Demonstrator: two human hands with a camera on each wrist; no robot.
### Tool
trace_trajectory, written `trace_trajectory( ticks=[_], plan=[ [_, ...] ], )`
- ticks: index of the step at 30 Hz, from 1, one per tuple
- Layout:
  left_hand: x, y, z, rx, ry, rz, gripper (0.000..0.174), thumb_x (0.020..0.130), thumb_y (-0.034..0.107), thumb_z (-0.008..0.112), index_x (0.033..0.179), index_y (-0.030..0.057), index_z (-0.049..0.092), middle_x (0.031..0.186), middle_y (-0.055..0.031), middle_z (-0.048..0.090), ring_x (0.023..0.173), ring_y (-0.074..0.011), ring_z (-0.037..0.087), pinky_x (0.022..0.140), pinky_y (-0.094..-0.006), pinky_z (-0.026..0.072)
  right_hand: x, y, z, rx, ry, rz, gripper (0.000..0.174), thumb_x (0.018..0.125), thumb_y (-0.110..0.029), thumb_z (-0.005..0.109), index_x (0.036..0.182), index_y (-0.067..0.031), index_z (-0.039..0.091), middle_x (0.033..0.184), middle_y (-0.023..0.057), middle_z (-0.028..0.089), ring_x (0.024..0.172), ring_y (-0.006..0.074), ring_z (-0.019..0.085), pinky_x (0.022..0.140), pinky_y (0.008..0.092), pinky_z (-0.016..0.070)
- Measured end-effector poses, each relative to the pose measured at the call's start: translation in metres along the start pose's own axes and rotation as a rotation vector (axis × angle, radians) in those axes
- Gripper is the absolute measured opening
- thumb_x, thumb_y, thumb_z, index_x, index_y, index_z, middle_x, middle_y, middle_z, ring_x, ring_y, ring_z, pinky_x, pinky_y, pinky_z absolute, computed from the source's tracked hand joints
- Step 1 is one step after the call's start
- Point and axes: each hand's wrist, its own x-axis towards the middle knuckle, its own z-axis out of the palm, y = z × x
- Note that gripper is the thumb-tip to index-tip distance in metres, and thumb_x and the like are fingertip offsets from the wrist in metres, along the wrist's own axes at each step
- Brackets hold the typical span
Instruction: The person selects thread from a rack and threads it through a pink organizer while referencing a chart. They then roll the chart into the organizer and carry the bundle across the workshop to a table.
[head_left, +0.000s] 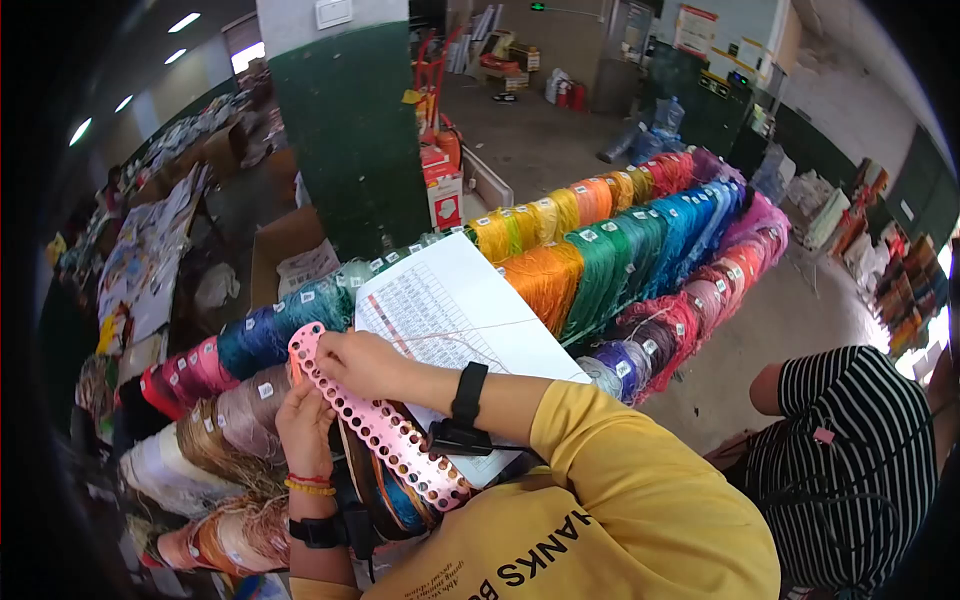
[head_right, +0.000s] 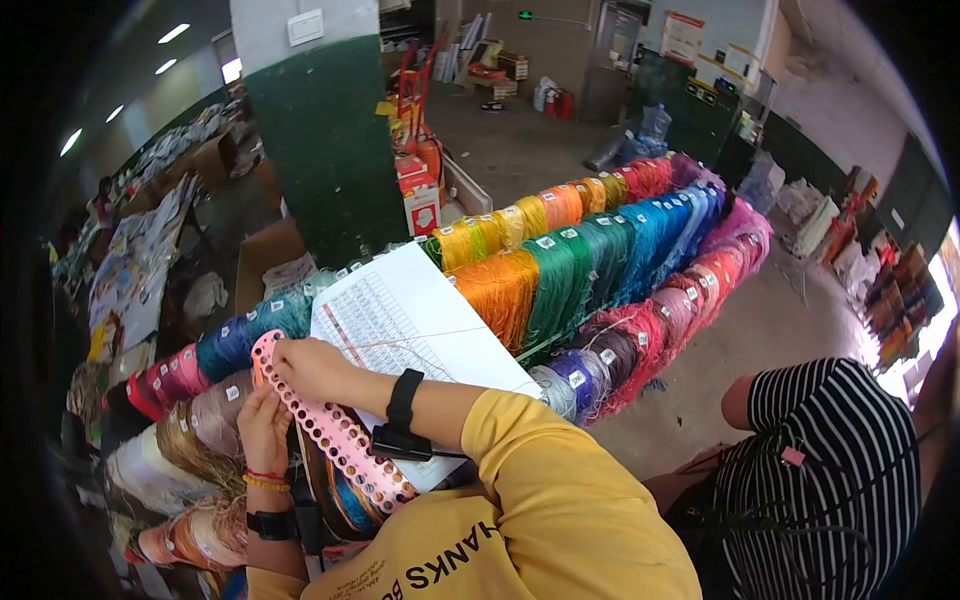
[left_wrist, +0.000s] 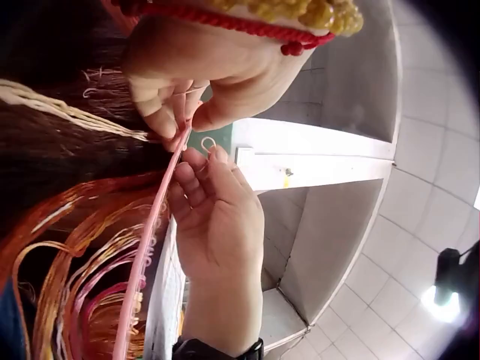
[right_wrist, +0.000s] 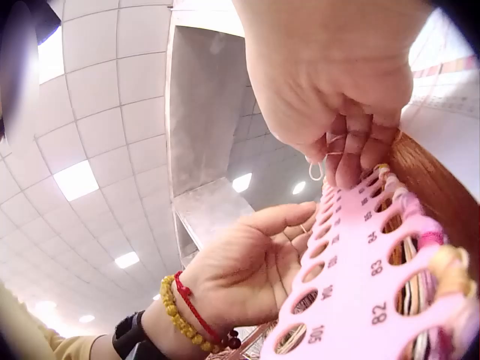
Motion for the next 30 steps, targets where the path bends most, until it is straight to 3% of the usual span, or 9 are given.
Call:
trace_trajectory(
  ticks=[2,3,15,20,30],
  plan=[
    [0.005,0.006,0.005,-0.028,0.027,0.04,0.022,0.087,0.006,0.053,0.108,-0.0012,0.052,0.091,-0.0048,0.059,0.074,-0.0088,0.056,0.064,-0.0202,0.0465,0.001,-0.001,0.002,0.038,0.033,0.003,0.015,0.081,-0.02,0.054,0.085,-0.0055,0.056,0.075,0.0141,0.062,0.073,0.033,0.059,0.066,0.0414,0.0459],
    [-0.026,-0.069,0.072,-0.248,0.045,-0.032,0.021,0.087,0.006,0.053,0.107,-0.0011,0.053,0.091,-0.0048,0.059,0.074,-0.0087,0.056,0.063,-0.02,0.0462,-0.057,0.033,-0.05,-0.132,-0.109,0.079,0.015,0.081,-0.02,0.054,0.085,-0.0058,0.056,0.075,0.0139,0.062,0.073,0.0331,0.059,0.066,0.0414,0.0458],
    [-0.022,-0.067,0.055,-0.143,-0.034,-0.043,0.021,0.085,0.006,0.055,0.106,0.0007,0.053,0.084,-0.0014,0.057,0.067,-0.0062,0.051,0.058,-0.0179,0.0417,-0.069,0.026,-0.033,-0.137,-0.016,0.179,0.015,0.083,-0.022,0.053,0.085,-0.0075,0.055,0.077,0.0135,0.06,0.077,0.0321,0.057,0.068,0.0416,0.0446],
    [-0.023,-0.063,0.059,-0.123,-0.054,-0.055,0.024,0.085,0.006,0.055,0.109,0.0022,0.053,0.084,0.0002,0.057,0.067,-0.0051,0.05,0.057,-0.0172,0.0409,-0.074,0.02,-0.029,-0.184,0.049,0.186,0.02,0.083,-0.025,0.049,0.088,-0.0068,0.056,0.079,0.021,0.058,0.079,0.0369,0.056,0.07,0.0431,0.0441],
    [-0.016,-0.067,0.052,-0.088,-0.093,-0.056,0.029,0.085,0.007,0.054,0.114,0.0031,0.049,0.088,0.0003,0.057,0.068,-0.0048,0.051,0.057,-0.0166,0.041,-0.08,0.022,-0.018,-0.171,0.149,0.215,0.019,0.084,-0.025,0.049,0.087,-0.0068,0.054,0.079,0.018,0.058,0.076,0.0363,0.057,0.068,0.0438,0.0446]
  ],
)
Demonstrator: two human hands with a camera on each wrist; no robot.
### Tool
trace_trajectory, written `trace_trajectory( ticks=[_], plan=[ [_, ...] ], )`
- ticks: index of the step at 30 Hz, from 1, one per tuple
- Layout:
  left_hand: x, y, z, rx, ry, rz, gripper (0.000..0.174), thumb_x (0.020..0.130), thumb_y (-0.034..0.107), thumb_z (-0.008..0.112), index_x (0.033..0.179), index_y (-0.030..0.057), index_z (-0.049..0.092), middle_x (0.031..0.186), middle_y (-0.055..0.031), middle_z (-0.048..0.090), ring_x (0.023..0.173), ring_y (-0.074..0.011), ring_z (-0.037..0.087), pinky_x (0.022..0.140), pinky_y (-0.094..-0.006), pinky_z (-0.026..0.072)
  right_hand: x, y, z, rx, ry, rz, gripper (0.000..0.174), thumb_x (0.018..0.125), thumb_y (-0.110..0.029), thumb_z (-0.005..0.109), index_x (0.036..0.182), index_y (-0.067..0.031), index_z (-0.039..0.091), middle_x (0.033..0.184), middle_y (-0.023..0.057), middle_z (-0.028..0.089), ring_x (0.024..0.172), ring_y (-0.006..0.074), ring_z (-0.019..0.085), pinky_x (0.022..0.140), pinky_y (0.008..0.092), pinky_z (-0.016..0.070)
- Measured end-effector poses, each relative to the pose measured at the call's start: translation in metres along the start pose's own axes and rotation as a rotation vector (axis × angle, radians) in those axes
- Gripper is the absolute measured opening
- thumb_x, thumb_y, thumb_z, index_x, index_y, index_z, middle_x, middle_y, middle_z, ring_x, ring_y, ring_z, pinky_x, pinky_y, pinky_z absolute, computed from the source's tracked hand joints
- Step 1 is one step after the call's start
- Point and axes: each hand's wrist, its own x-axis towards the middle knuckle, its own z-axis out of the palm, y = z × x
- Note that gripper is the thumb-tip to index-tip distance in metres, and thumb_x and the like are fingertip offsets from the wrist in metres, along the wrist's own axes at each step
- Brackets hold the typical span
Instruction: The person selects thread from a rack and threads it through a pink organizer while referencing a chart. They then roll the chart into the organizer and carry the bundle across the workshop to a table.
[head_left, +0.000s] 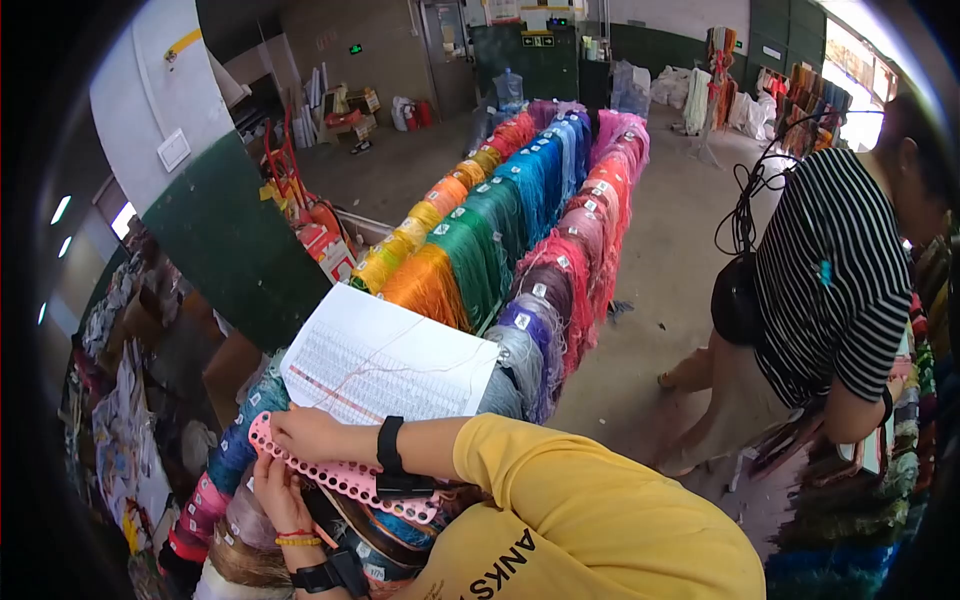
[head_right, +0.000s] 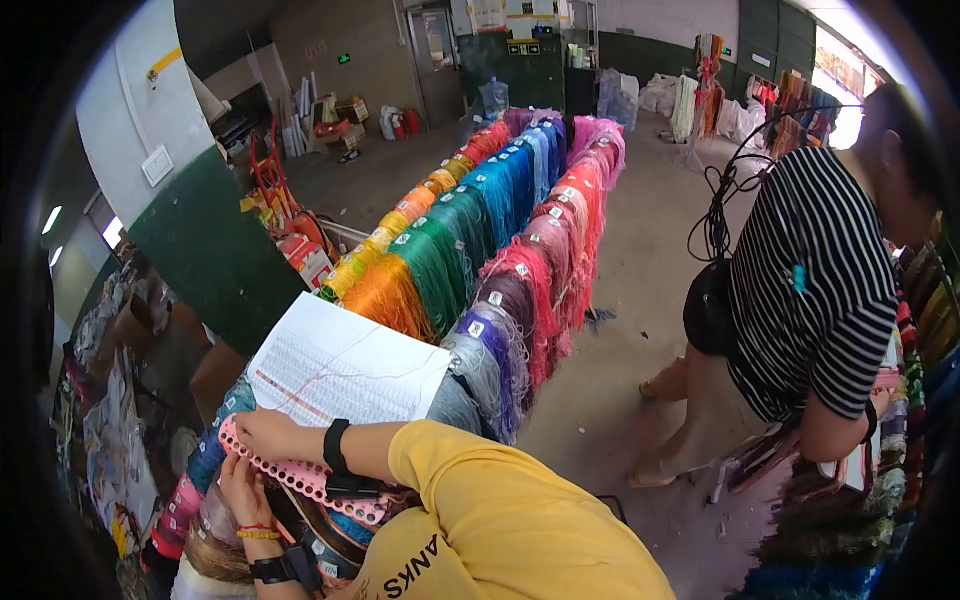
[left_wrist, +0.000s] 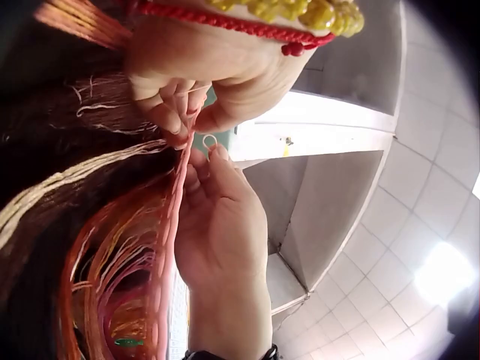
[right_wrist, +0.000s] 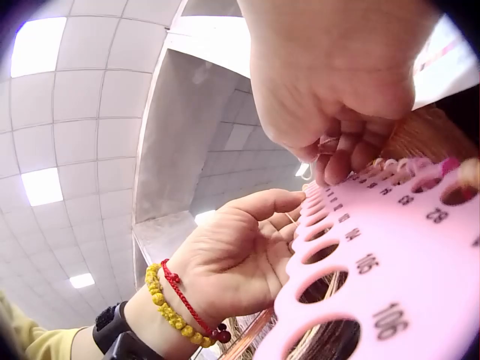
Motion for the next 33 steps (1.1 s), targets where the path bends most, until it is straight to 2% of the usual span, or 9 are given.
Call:
trace_trajectory(
  ticks=[7,14,18,21,25,26,29,32,33],
  plan=[
    [0.007,-0.009,-0.009,-0.011,-0.03,0.037,0.024,0.086,0.009,0.053,0.11,0.0059,0.053,0.092,0.0005,0.058,0.074,-0.004,0.054,0.058,-0.0174,0.0415,-0.003,0.01,0.012,-0.005,0.107,-0.045,0.016,0.084,-0.024,0.049,0.085,-0.0082,0.052,0.076,0.0186,0.057,0.073,0.0381,0.057,0.063,0.0458,0.0443],
    [0.018,-0.004,-0.024,0.024,-0.138,-0.014,0.024,0.085,0.009,0.054,0.109,0.0053,0.05,0.092,-0.0009,0.056,0.073,-0.007,0.051,0.06,-0.0201,0.0407,-0.004,0.004,0.027,-0.011,0.215,0.026,0.014,0.083,-0.02,0.049,0.086,-0.0063,0.053,0.082,0.0198,0.055,0.077,0.0365,0.055,0.069,0.0433,0.044],
    [0.007,0.007,-0.014,-0.09,-0.256,0.011,0.022,0.082,0.006,0.053,0.104,0.0043,0.057,0.099,-0.003,0.058,0.086,-0.0112,0.056,0.069,-0.0196,0.0441,-0.003,0.013,0.031,0.091,0.179,-0.028,0.013,0.08,-0.012,0.052,0.086,-0.0012,0.053,0.082,0.019,0.056,0.077,0.0331,0.056,0.07,0.0397,0.0452],
    [0.013,0.001,-0.022,-0.021,-0.286,0.048,0.015,0.083,0.009,0.053,0.096,0.0035,0.06,0.085,-0.0007,0.058,0.071,-0.0074,0.054,0.061,-0.0193,0.0436,-0.008,0.012,0.034,0.029,0.3,-0.036,0.017,0.081,-0.015,0.054,0.092,-0.0013,0.057,0.082,0.0194,0.06,0.075,0.0323,0.06,0.069,0.0386,0.0474],
    [0.008,-0.006,-0.019,-0.041,-0.126,0.037,0.019,0.081,0.006,0.056,0.099,0.0013,0.057,0.08,-0.0007,0.058,0.064,-0.0069,0.052,0.056,-0.0186,0.0415,-0.007,-0.015,0.011,0.039,0.112,0.059,0.01,0.085,-0.012,0.052,0.085,-0.0026,0.055,0.069,0.0026,0.054,0.065,0.0084,0.05,0.06,0.0235,0.0431],
    [0.006,-0.006,-0.018,-0.057,-0.125,0.019,0.022,0.081,0.005,0.056,0.102,0.0003,0.055,0.08,-0.0013,0.058,0.064,-0.007,0.052,0.056,-0.0184,0.0418,-0.006,-0.011,0.01,0.069,0.067,0.073,0.007,0.087,-0.01,0.051,0.087,-0.0036,0.055,0.07,0.0001,0.053,0.064,0.0068,0.05,0.059,0.0215,0.0421],
    [-0.006,-0.001,-0.013,-0.07,-0.114,-0.03,0.029,0.081,0.003,0.056,0.109,-0.0016,0.051,0.082,-0.0019,0.058,0.066,-0.0068,0.052,0.058,-0.0183,0.0423,-0.006,-0.018,0.006,0.154,0.006,0.098,0.008,0.087,-0.01,0.053,0.088,-0.0022,0.054,0.072,0.0003,0.054,0.064,0.0068,0.05,0.059,0.022,0.0428],
    [-0.008,-0.005,-0.009,-0.074,-0.141,0.008,0.035,0.08,0.003,0.057,0.114,-0.0034,0.047,0.081,-0.0016,0.057,0.068,-0.0069,0.052,0.059,-0.0184,0.0423,0.001,-0.016,0.008,0.004,0.018,0.062,0.015,0.083,-0.017,0.056,0.09,-0.004,0.057,0.078,0.0156,0.061,0.071,0.0303,0.061,0.065,0.0353,0.0474],
    [-0.008,-0.005,-0.009,-0.067,-0.15,0.022,0.036,0.08,0.002,0.057,0.114,-0.0036,0.047,0.081,-0.0016,0.056,0.068,-0.007,0.052,0.059,-0.0185,0.0424,0.002,-0.017,0.009,-0.047,0.024,0.027,0.015,0.083,-0.017,0.055,0.09,-0.0039,0.057,0.077,0.0162,0.061,0.071,0.0316,0.061,0.064,0.0363,0.0474]
  ],
)
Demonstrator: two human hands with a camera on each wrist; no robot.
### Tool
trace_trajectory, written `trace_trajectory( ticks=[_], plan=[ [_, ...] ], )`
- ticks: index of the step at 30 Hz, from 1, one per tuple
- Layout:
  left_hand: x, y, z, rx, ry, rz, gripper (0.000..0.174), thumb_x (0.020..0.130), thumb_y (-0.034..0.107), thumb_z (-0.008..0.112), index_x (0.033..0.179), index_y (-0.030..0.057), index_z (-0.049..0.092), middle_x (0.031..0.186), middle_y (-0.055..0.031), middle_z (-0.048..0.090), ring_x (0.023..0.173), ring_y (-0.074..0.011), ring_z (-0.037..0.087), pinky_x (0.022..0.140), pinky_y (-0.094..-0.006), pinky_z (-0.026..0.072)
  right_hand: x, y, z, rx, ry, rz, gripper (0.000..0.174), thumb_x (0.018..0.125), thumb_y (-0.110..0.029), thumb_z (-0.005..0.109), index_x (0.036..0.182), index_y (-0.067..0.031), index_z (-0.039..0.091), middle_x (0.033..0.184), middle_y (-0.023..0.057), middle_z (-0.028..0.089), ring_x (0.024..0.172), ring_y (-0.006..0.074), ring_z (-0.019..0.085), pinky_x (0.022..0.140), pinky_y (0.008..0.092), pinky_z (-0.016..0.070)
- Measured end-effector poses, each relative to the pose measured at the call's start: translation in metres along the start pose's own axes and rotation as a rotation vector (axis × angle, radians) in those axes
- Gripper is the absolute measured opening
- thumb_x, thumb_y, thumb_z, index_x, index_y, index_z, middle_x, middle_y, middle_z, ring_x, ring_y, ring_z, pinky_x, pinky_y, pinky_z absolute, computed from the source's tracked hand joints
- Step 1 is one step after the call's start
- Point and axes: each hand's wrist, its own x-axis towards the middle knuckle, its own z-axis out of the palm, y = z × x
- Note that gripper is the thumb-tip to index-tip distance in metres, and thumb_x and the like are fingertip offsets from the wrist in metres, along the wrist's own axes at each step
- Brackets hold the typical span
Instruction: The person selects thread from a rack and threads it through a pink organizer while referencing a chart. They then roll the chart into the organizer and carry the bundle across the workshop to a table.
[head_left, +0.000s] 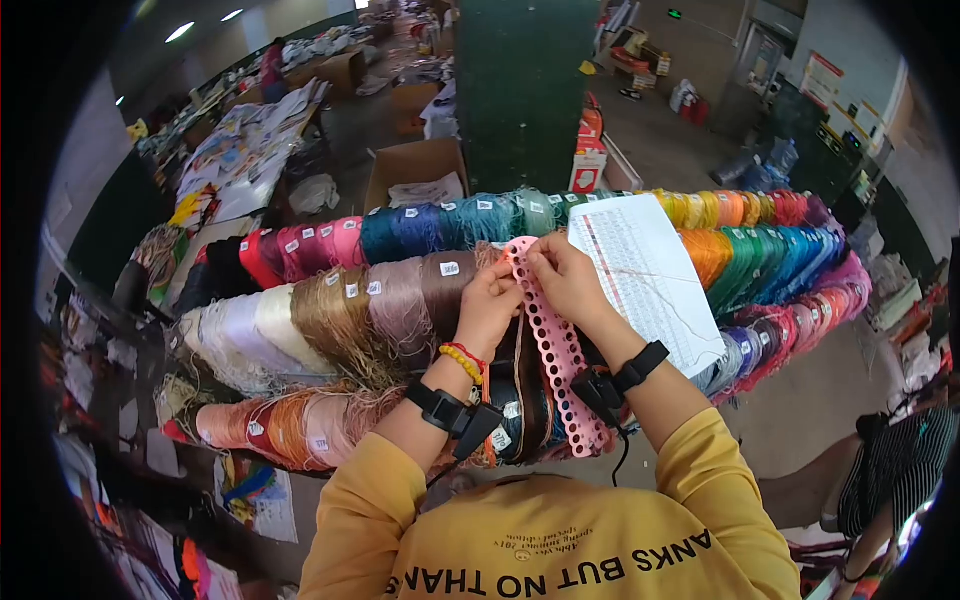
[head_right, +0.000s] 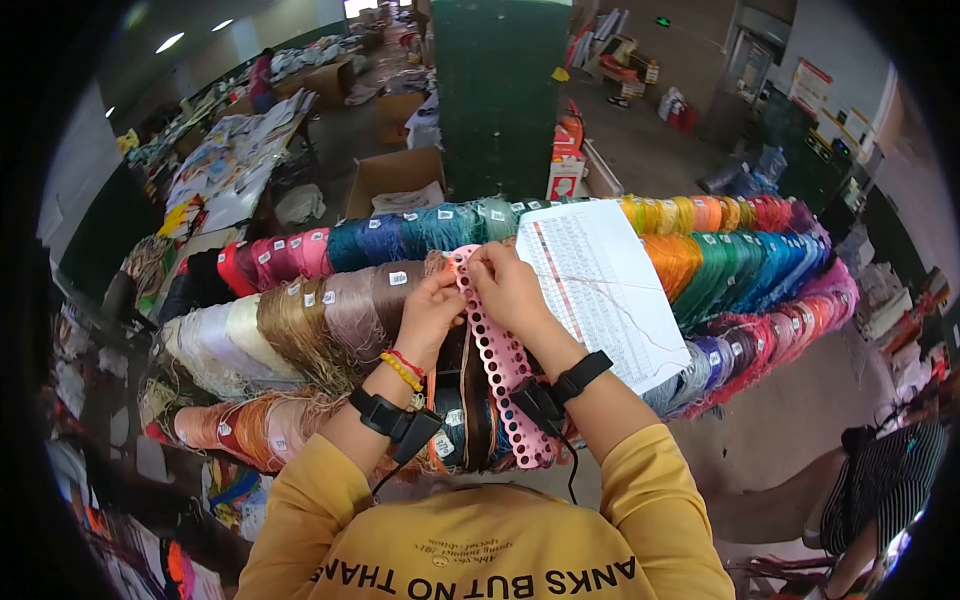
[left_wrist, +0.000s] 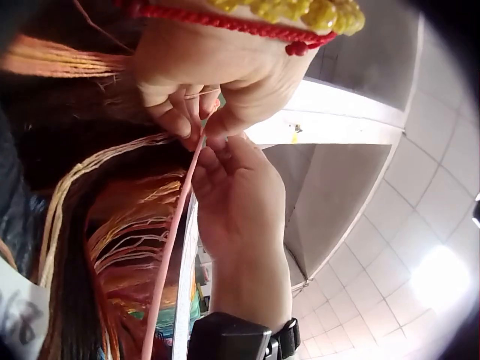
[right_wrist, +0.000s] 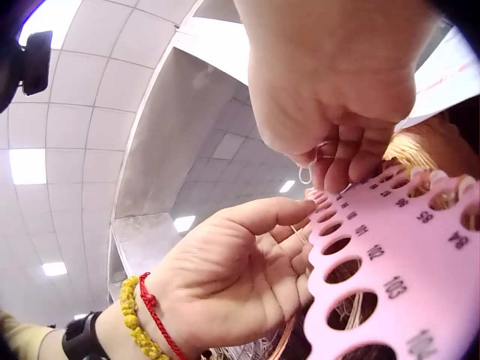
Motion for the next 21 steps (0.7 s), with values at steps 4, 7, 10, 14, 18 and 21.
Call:
trace_trajectory(
  ticks=[4,7,10,14,18,21],
  plan=[
    [-0.001,0.004,0.0,0.022,-0.025,-0.01,0.039,0.08,0.002,0.055,0.117,-0.0045,0.045,0.081,-0.0022,0.056,0.07,-0.0076,0.053,0.06,-0.019,0.043,-0.003,-0.006,0.001,-0.088,0.028,-0.07,0.014,0.083,-0.017,0.055,0.086,-0.0034,0.056,0.073,0.0188,0.061,0.068,0.0352,0.06,0.062,0.0401,0.0472],
    [-0.002,0.004,0.002,-0.015,0.008,-0.029,0.036,0.082,0.004,0.052,0.117,-0.0029,0.046,0.082,-0.0032,0.056,0.07,-0.0086,0.054,0.061,-0.0205,0.0438,-0.006,-0.001,0.001,-0.099,0.045,-0.075,0.014,0.082,-0.018,0.056,0.086,-0.0037,0.057,0.071,0.0189,0.06,0.064,0.0353,0.06,0.06,0.0411,0.0469],
    [0.0,0.004,0.006,0.016,0.04,-0.048,0.032,0.084,0.006,0.05,0.115,-0.002,0.048,0.082,-0.0032,0.057,0.071,-0.009,0.054,0.062,-0.0212,0.0442,-0.005,0.003,0.003,-0.142,0.045,-0.098,0.013,0.082,-0.017,0.055,0.085,-0.004,0.057,0.072,0.0179,0.061,0.065,0.0346,0.06,0.06,0.0409,0.0467],
    [0.006,0.001,0.007,0.109,0.065,-0.07,0.023,0.086,0.008,0.05,0.107,-0.0015,0.053,0.082,-0.0031,0.058,0.069,-0.0092,0.055,0.061,-0.0215,0.0446,-0.007,-0.003,0.002,-0.162,-0.026,-0.039,0.012,0.081,-0.015,0.056,0.084,-0.0035,0.058,0.074,0.0163,0.062,0.068,0.0335,0.06,0.061,0.0398,0.0469],
    [0.009,-0.001,0.001,0.206,0.1,-0.061,0.015,0.087,0.009,0.051,0.098,-0.0005,0.056,0.083,-0.0035,0.06,0.065,-0.0097,0.057,0.057,-0.0215,0.0447,-0.008,-0.005,-0.001,-0.139,-0.071,-0.039,0.013,0.079,-0.013,0.057,0.084,-0.0021,0.058,0.078,0.0157,0.062,0.071,0.0324,0.06,0.063,0.0386,0.0473],
    [0.002,0.011,-0.021,0.312,0.056,-0.061,0.012,0.087,0.009,0.051,0.094,0.0008,0.057,0.084,-0.0043,0.061,0.067,-0.0103,0.057,0.059,-0.0212,0.0448,-0.011,-0.003,-0.005,-0.168,-0.09,-0.095,0.013,0.078,-0.011,0.057,0.085,-0.001,0.058,0.081,0.016,0.062,0.073,0.032,0.06,0.065,0.0383,0.0476]
  ],
)
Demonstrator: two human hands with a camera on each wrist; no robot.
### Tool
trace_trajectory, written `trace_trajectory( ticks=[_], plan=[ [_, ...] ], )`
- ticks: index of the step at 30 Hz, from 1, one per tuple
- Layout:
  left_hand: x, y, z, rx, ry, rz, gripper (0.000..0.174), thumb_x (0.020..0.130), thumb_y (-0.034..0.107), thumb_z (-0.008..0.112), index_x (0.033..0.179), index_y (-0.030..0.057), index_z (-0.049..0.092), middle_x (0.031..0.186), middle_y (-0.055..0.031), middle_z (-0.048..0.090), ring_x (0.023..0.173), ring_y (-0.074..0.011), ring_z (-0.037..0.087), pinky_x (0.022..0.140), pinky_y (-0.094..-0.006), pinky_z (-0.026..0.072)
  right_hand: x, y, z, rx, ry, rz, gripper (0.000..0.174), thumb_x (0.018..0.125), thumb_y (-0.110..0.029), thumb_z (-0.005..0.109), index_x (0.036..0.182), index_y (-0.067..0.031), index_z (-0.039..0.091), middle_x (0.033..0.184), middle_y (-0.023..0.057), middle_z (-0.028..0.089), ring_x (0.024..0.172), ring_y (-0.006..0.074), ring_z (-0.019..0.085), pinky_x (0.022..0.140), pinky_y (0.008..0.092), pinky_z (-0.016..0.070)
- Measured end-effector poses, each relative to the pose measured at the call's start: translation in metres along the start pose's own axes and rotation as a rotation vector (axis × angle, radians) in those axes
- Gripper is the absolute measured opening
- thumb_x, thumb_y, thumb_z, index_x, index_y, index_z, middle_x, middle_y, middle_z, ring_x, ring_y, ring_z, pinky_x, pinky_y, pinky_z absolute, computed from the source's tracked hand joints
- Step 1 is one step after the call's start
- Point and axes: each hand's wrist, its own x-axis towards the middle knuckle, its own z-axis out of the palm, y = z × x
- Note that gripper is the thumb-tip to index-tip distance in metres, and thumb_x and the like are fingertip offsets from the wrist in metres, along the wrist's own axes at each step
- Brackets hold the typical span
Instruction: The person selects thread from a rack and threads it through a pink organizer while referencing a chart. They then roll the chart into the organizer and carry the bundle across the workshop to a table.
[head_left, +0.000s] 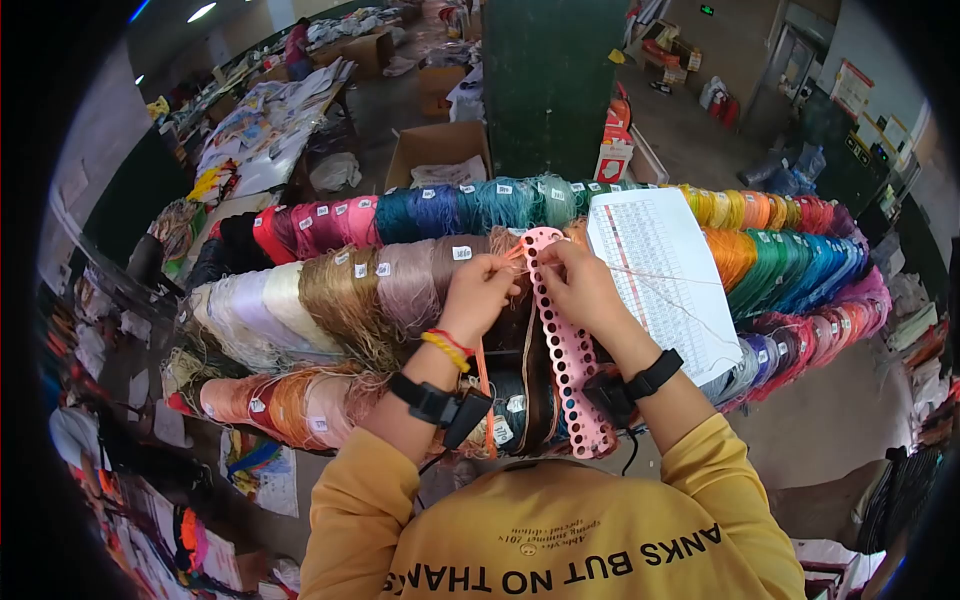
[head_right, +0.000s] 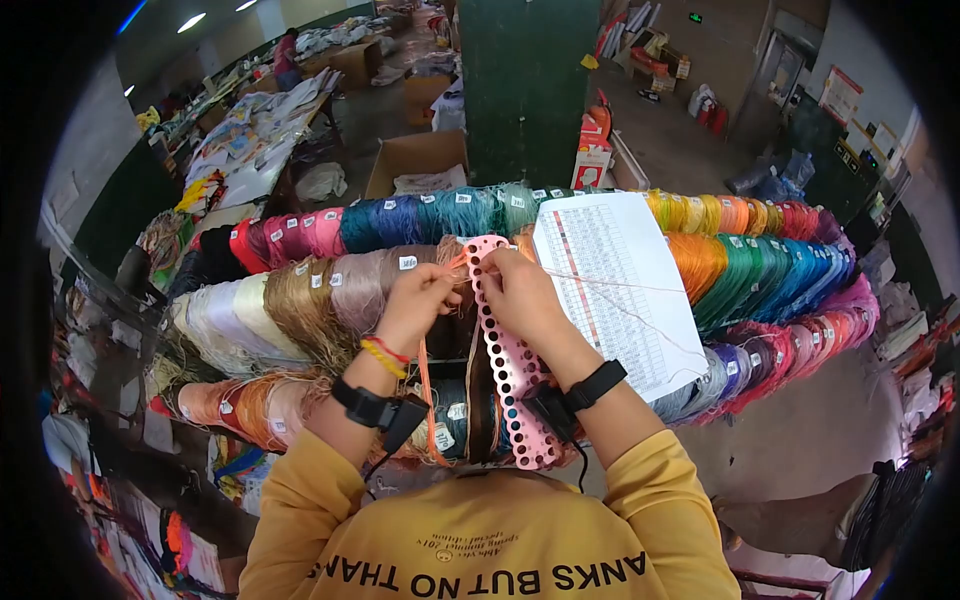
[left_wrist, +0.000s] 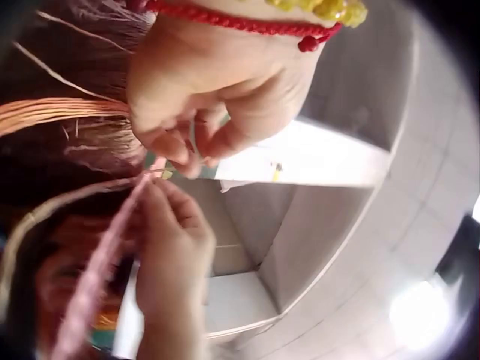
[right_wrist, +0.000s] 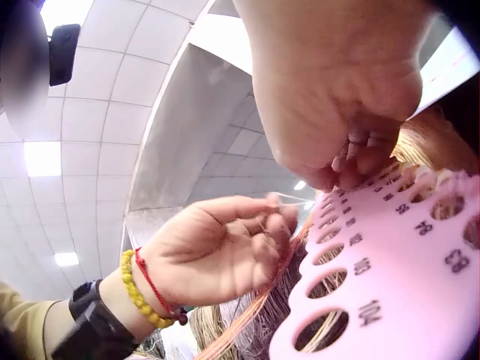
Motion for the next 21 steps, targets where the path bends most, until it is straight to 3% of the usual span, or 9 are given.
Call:
trace_trajectory(
  ticks=[3,6,8,11,15,16,17,19,21],
  plan=[
    [-0.029,0.04,-0.015,-0.72,-0.274,-0.025,0.013,0.087,0.006,0.048,0.097,0.0016,0.055,0.081,-0.0034,0.058,0.071,-0.0087,0.053,0.063,-0.0193,0.0416,-0.003,0.005,0.002,-0.077,0.023,-0.075,0.011,0.078,-0.008,0.057,0.086,-0.0003,0.059,0.082,0.0159,0.06,0.073,0.0295,0.06,0.066,0.0363,0.0476],
    [-0.027,0.048,-0.014,-0.763,-0.439,-0.018,0.024,0.088,0.006,0.044,0.109,0.0001,0.053,0.069,-0.0004,0.051,0.059,-0.0086,0.046,0.056,-0.0194,0.0392,-0.002,0.01,0.006,-0.05,0.085,-0.086,0.01,0.079,-0.008,0.057,0.086,-0.0004,0.059,0.079,0.0142,0.06,0.068,0.0255,0.06,0.064,0.0332,0.0474],
    [-0.014,0.034,-0.005,-0.601,-0.461,-0.016,0.032,0.088,0.007,0.045,0.119,0.0,0.049,0.064,0.0004,0.048,0.055,-0.0076,0.044,0.051,-0.0189,0.0374,-0.005,0.002,0.004,0.188,0.092,0.032,0.01,0.079,-0.008,0.058,0.085,0.0,0.057,0.081,0.0151,0.058,0.071,0.03,0.059,0.065,0.0357,0.0473],
    [-0.001,0.01,0.018,0.035,-0.296,0.113,0.024,0.089,0.011,0.051,0.109,0.0001,0.057,0.07,-0.0007,0.055,0.056,-0.0052,0.049,0.051,-0.0183,0.0407,-0.017,-0.011,0.003,0.405,0.179,0.002,0.009,0.08,-0.008,0.058,0.084,-0.0002,0.056,0.078,0.0136,0.057,0.065,0.0285,0.057,0.062,0.0341,0.0469],
    [0.001,-0.001,0.006,0.268,-0.102,0.24,0.02,0.088,0.017,0.053,0.095,-0.0005,0.061,0.076,-0.0027,0.061,0.063,-0.0079,0.056,0.058,-0.0214,0.0457,-0.028,-0.01,0.004,-0.149,0.243,-0.247,0.034,0.072,-0.013,0.063,0.102,-0.0022,0.051,0.098,0.0153,0.054,0.089,0.0315,0.053,0.08,0.0392,0.043],
    [0.001,-0.005,-0.002,0.301,-0.026,0.342,0.019,0.088,0.017,0.053,0.092,-0.0006,0.061,0.08,-0.0041,0.063,0.067,-0.0093,0.058,0.061,-0.0228,0.0468,-0.032,-0.012,0.003,-0.214,0.15,-0.211,0.051,0.067,-0.016,0.066,0.112,-0.0028,0.045,0.112,0.0167,0.047,0.104,0.0342,0.044,0.09,0.0428,0.0368],
    [0.002,-0.011,-0.011,0.355,0.056,0.553,0.016,0.089,0.016,0.053,0.091,0.0019,0.06,0.076,-0.0033,0.061,0.064,-0.0092,0.056,0.058,-0.0223,0.045,-0.034,-0.011,0.005,-0.245,0.146,-0.198,0.052,0.067,-0.017,0.066,0.112,-0.0027,0.044,0.114,0.0171,0.045,0.106,0.0348,0.043,0.091,0.0429,0.0364],
    [-0.018,0.015,-0.029,-0.096,-0.067,0.084,0.013,0.089,0.015,0.051,0.084,0.0044,0.057,0.066,-0.0003,0.053,0.055,-0.0084,0.048,0.05,-0.0217,0.0384,-0.038,-0.008,0.014,-0.3,0.134,-0.178,0.056,0.066,-0.017,0.066,0.114,-0.0025,0.043,0.118,0.018,0.043,0.109,0.036,0.04,0.092,0.0433,0.0354],
    [-0.038,0.03,-0.058,-0.481,-0.151,-0.066,0.016,0.089,0.015,0.049,0.075,0.0082,0.05,0.058,0.0036,0.039,0.048,-0.0072,0.035,0.044,-0.0214,0.029,-0.038,-0.003,0.02,-0.276,0.15,-0.191,0.06,0.064,-0.015,0.066,0.117,-0.0014,0.041,0.119,0.0187,0.041,0.11,0.0366,0.038,0.093,0.0437,0.0343]
  ],
)
